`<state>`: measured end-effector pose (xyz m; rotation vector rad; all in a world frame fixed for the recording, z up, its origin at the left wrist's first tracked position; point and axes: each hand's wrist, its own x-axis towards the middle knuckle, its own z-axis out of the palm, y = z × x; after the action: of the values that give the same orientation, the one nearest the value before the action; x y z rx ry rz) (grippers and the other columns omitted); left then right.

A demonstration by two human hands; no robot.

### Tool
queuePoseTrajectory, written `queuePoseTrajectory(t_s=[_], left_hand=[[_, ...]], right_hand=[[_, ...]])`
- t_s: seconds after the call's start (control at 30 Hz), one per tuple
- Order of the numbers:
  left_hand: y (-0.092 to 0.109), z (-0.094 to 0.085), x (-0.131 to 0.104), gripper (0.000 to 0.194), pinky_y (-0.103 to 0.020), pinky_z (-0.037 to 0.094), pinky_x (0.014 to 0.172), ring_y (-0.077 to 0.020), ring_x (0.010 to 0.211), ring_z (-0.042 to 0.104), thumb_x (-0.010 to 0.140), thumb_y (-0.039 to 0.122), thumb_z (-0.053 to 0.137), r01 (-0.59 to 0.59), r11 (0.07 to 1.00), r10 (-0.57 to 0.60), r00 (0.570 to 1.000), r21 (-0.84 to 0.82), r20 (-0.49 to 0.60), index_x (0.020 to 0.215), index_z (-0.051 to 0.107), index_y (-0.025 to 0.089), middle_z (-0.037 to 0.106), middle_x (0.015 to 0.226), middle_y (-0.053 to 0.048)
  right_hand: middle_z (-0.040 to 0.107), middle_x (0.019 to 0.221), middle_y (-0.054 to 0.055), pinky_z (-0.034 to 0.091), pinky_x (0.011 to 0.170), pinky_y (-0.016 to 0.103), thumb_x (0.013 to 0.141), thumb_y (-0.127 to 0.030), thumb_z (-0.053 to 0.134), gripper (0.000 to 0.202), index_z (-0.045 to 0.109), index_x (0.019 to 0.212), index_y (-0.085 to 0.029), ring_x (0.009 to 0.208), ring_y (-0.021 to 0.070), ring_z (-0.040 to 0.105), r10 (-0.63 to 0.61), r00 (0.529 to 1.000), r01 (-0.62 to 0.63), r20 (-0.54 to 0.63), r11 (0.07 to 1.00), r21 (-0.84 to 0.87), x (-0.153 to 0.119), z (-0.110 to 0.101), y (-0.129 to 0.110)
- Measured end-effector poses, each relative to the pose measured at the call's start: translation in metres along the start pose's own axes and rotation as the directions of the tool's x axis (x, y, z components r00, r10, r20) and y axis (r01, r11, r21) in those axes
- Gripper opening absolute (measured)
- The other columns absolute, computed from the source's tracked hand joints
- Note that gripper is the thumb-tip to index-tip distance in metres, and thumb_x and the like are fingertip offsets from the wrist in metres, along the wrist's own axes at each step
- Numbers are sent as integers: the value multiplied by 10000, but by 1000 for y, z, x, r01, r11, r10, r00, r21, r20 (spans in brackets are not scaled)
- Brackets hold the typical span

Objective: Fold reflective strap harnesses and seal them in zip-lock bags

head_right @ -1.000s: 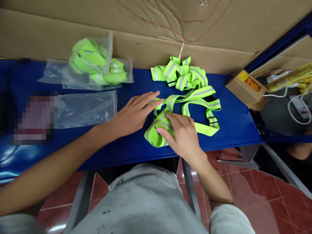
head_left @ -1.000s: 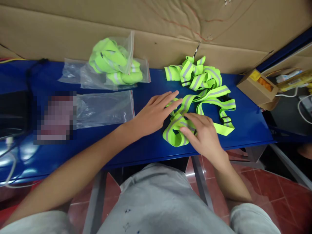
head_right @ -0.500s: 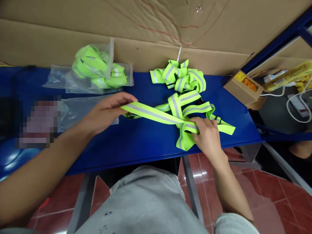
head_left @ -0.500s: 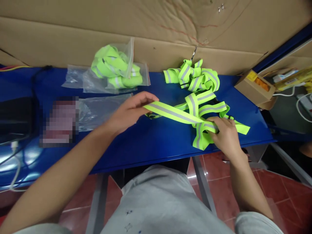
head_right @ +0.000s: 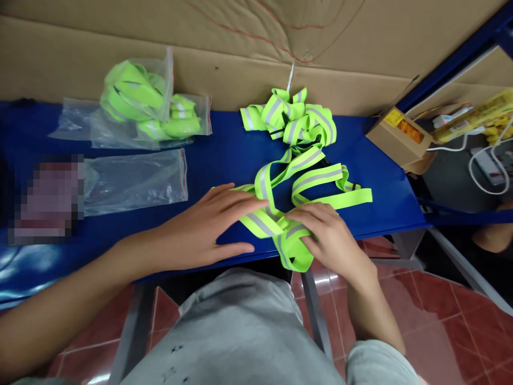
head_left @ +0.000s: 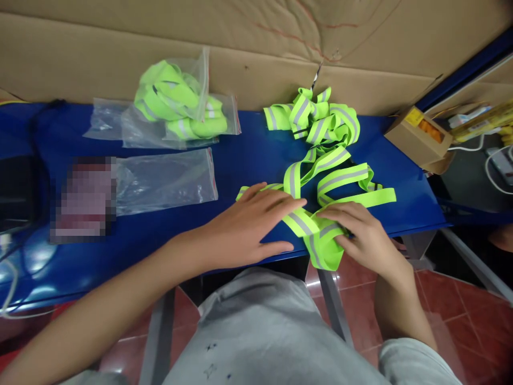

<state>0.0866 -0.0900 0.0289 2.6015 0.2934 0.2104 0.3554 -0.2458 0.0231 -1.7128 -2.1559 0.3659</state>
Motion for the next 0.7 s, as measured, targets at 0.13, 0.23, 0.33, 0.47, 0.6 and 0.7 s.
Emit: queuePoseTrajectory(t_s=[0.13,0.23,0.33,0.47,0.6,0.7], left_hand=[[3,3,12,239,-532,467,1132,-267,1096,693,986,78,562,-53,976,9,979,211,204,1099,726,212,745,1009,-44],[-8,-6,-8,228,-561,450,1164,-270,1105,705,959,80,578,50,958,-118,966,284,228,1016,752,216,754,988,-47],[-18,-20,-36,290,-613,388,1231,-303,1222,701,979,327,680,202,940,-269,935,276,230,1255,742,265,767,1265,-71],[-6,-36,-30,645,-546,451,1195,-326,1281,690,947,709,623,192,951,-247,944,243,218,1486,607,353,706,1436,-58],[15,-35,25,399,-421,557,997,-275,1164,729,1089,436,497,65,971,-90,991,232,98,1415,659,272,756,1293,-77],[17,-24,60,316,-463,533,994,-314,1159,713,1073,302,528,18,930,-14,1000,367,-15,1297,708,171,746,1229,-126]], right_hand=[[689,1382,78,548,1089,476,979,-99,563,488,596,1435,-270,1284,271,659,-2,986,-6,168,999,50,-7,-6,-13],[655,1462,53,561,1110,403,997,-279,681,506,569,1486,-341,1343,249,646,-13,984,-17,180,987,163,-21,-25,-7],[692,1413,48,536,1135,387,1012,-391,666,379,663,1388,-344,1327,249,661,116,989,-103,-90,984,142,-26,-45,20],[740,1298,162,510,1125,465,1037,-461,565,416,745,1267,-165,1259,316,687,359,816,-445,-452,891,-94,-4,-47,77],[750,1267,179,546,1043,519,1013,-608,535,565,742,1263,-145,1184,348,708,490,830,-531,-267,841,-107,34,-27,118],[745,1203,169,570,956,508,927,-612,663,555,733,1247,-163,1052,329,718,518,841,-537,-159,836,-116,56,-7,122]])
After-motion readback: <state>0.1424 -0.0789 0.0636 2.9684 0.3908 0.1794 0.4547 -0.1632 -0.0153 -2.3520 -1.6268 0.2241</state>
